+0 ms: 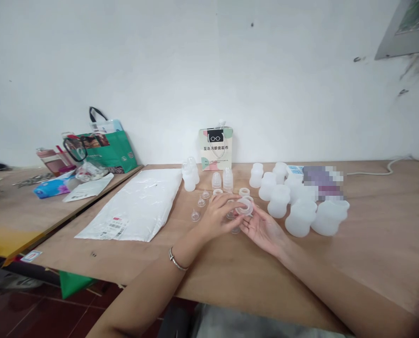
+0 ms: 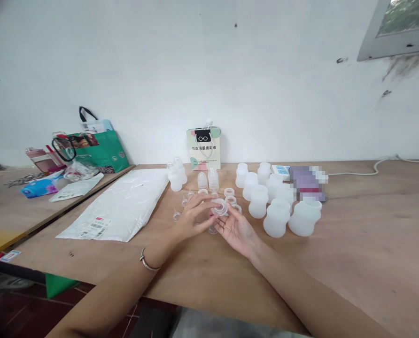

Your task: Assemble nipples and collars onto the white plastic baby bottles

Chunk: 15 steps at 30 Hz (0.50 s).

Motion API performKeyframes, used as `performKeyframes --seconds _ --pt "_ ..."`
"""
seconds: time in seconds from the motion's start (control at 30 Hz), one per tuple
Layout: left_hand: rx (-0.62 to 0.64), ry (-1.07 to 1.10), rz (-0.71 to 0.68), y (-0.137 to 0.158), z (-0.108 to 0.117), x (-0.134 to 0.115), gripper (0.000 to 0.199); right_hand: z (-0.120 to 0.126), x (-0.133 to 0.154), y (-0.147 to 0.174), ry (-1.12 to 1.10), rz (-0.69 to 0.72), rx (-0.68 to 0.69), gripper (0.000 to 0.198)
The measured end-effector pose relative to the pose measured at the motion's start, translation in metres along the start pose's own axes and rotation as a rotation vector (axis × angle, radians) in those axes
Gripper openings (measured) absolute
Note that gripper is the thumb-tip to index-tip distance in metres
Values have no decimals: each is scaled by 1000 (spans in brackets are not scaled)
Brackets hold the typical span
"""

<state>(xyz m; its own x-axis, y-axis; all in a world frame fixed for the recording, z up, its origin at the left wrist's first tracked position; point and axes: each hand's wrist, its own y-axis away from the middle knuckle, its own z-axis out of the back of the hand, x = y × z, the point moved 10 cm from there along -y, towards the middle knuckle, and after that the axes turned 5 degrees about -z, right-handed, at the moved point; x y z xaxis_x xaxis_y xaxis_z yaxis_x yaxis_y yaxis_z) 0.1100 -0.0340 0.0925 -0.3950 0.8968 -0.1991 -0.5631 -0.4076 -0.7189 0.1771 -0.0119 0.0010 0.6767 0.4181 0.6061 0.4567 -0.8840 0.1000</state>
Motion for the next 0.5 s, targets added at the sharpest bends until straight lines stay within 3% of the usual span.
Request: performKeyframes --seconds 0.13,0.3,0.5 --pt "36 29 17 -1 -3 0 39 -3 -1 0 43 -11 37 23" --pt "-15 78 -32 -1 -2 -5 28 -1 1 -2 30 13 61 23" --pt "-108 50 -73 -1 8 -9 29 4 -1 -3 35 17 61 14"
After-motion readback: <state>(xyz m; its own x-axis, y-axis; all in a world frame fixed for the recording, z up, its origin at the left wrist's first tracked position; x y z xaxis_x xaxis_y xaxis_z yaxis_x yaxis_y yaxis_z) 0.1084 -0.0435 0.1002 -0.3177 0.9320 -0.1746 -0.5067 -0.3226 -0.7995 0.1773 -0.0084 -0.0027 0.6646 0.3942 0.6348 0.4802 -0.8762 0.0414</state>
